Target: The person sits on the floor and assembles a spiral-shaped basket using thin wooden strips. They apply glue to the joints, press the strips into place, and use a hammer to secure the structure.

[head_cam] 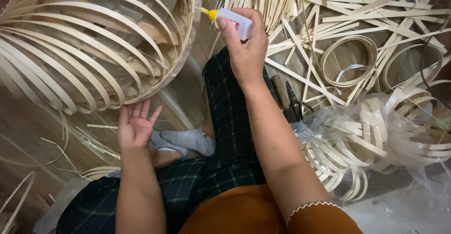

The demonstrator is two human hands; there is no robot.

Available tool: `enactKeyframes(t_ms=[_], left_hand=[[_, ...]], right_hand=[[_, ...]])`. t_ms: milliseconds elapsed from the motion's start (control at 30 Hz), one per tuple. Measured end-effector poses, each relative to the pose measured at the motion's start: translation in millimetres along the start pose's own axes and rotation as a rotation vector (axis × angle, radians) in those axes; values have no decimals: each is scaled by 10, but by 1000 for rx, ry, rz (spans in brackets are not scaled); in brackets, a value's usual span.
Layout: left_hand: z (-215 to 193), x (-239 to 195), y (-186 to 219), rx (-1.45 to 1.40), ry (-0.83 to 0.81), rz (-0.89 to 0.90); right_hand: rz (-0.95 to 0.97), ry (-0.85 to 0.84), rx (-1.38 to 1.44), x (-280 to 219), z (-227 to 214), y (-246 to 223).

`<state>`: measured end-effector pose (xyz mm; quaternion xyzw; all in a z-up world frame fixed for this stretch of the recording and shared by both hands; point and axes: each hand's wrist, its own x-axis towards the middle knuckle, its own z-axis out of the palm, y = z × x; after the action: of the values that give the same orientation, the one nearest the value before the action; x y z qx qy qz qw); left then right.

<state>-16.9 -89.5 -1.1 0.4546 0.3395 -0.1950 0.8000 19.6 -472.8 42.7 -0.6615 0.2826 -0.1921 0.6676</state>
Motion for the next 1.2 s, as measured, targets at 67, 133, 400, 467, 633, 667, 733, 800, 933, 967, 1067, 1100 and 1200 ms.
enactKeyframes(t_ms=[67,133,400,467,633,667,733,800,933,967,1067,1100,1200], left_hand=[[-29,2,-38,-3,-15,-4],[-60,-4,-63,-17,-2,-6],[-257,50,-163,-107,30,-22],[-348,71,-189,-126,61,-32],[-532,143,-247,-114,114,-55],[-558,159,-267,-124,112,-60],[-608,163,-307,-123,108,-68],[-633,160,-326,-111,137,-78],[-608,159,-329,-84,193,-87],[-603,149,-328,-84,191,-83],[-585,142,-318,-93,170,-95],[-580,145,-322,-90,181,-96],[-593,163,-331,-84,197,-101]], right_hand=[[19,20,-12,1,6,-9],[0,12,-24,1,4,-12],[-14,22,-15,4,35,10],[-14,25,-59,6,41,29],[-60,2,-37,-21,-16,15],[-56,-5,-42,-49,-37,7],[-6,-17,-21,-124,-62,-5],[4,-26,-41,-180,-63,-13],[-19,-33,-114,-205,-33,-18],[-15,-36,-119,-200,-21,-17],[-10,-43,-91,-189,-14,-14],[-18,-45,-91,-196,-25,-13],[-10,-51,-72,-246,-54,-9]])
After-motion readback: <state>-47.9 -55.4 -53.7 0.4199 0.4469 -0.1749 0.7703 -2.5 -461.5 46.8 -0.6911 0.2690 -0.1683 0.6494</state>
